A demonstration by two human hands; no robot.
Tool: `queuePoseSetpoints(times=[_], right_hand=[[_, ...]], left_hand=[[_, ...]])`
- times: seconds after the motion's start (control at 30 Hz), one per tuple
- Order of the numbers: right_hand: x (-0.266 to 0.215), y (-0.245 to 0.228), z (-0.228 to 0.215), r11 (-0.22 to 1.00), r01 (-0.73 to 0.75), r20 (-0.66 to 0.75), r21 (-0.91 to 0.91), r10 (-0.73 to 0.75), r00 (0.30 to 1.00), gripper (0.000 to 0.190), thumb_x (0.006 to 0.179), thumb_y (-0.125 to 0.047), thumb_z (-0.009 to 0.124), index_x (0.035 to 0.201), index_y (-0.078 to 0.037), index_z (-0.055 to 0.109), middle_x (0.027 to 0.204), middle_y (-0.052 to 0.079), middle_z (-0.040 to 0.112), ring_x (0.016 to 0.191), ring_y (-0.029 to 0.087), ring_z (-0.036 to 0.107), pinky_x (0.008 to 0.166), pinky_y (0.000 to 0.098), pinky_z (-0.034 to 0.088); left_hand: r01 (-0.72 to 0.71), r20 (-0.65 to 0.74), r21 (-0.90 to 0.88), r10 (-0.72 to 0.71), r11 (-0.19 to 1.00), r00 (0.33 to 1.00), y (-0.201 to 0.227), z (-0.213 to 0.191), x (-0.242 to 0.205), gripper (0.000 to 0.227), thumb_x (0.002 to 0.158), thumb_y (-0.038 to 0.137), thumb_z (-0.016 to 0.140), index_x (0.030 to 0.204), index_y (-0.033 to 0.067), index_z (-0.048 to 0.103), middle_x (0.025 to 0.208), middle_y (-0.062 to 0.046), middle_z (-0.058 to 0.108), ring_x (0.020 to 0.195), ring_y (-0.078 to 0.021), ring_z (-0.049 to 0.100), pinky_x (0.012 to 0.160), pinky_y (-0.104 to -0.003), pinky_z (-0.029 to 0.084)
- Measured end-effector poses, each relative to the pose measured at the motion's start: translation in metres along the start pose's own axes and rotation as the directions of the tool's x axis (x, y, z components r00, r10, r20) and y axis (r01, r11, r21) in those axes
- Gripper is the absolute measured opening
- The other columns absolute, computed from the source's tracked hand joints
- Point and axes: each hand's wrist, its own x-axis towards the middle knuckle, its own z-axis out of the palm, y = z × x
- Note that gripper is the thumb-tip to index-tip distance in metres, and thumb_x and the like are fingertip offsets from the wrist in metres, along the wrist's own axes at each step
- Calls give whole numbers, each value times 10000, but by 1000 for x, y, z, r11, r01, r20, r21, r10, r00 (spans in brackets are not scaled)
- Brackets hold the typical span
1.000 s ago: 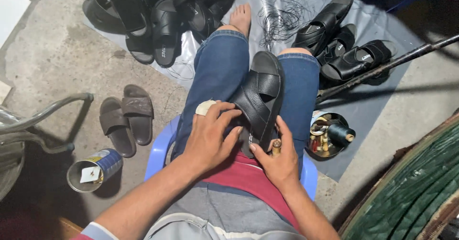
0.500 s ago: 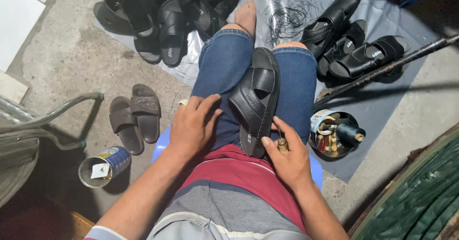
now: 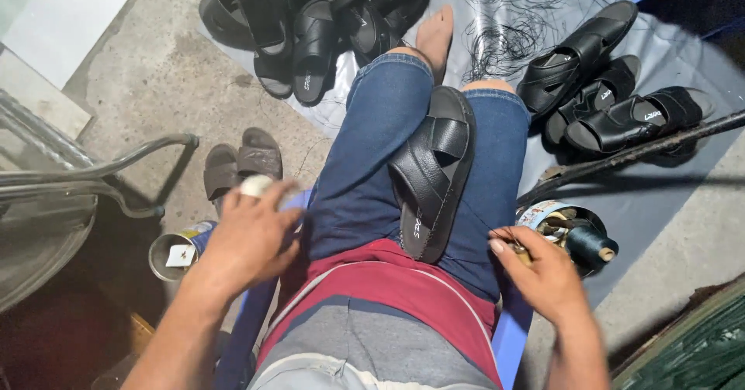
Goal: The person is hand-stitching the strap of a black sandal to repair it, using a needle and thread.
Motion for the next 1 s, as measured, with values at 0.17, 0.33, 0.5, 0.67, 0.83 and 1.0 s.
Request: queuePoseSetpoints(times=[0.17,0.33,0.5,0.67,0.83,1.0], right_hand=[[-1,19,-35,917,346,-126,-199,-374,919,433,883,-200,450,1294,-69,474,1228,132,477,1150,232,467,994,330,321],[-1,-16,-37,875,462,3,-145,-466,885,377,879,-181,454,1243,-132,541,1072,61,589,977,163,560,873,262,385],[12,-44,-31,823,532,125,-198,-517,847,355,845,-175,500,1186,-218,587,977,-43,635,837,114,616,737,251,440],[26,-59,-29,798,572,62,-191,-572,818,231,824,-203,575,1025,-226,688,918,-19,684,782,224,666,648,342,520],[35,-63,-28,794,569,94,-215,-563,821,254,794,-171,582,1010,-245,691,885,-27,683,722,242,662,611,373,520],[41,-63,-27,795,571,99,-204,-563,820,273,773,-145,583,999,-252,695,857,-50,677,706,214,663,590,343,528]], left_hand=[[-427,-527,-285,231,858,818,36,-6,27,442,858,344,515,1218,87,515,1303,-119,479,1202,-302,438,928,-468,323],[-382,-602,-229,178,895,779,69,21,63,422,824,362,582,1126,69,550,1105,-93,591,866,-355,559,724,-457,393],[-319,-575,-236,133,918,807,87,12,58,362,829,390,563,1034,93,603,1057,-41,632,883,-313,587,716,-477,367],[-140,-177,-892,-47,429,983,96,33,74,433,709,310,726,1036,57,598,875,-96,655,817,-254,633,689,-346,482],[-117,-118,-993,-58,8,991,102,30,87,365,720,217,741,978,0,600,850,-120,650,701,-180,621,520,-251,492],[-45,-34,-956,-43,-291,999,105,42,101,324,740,114,718,966,-68,573,828,-158,629,594,-194,651,364,-197,496]])
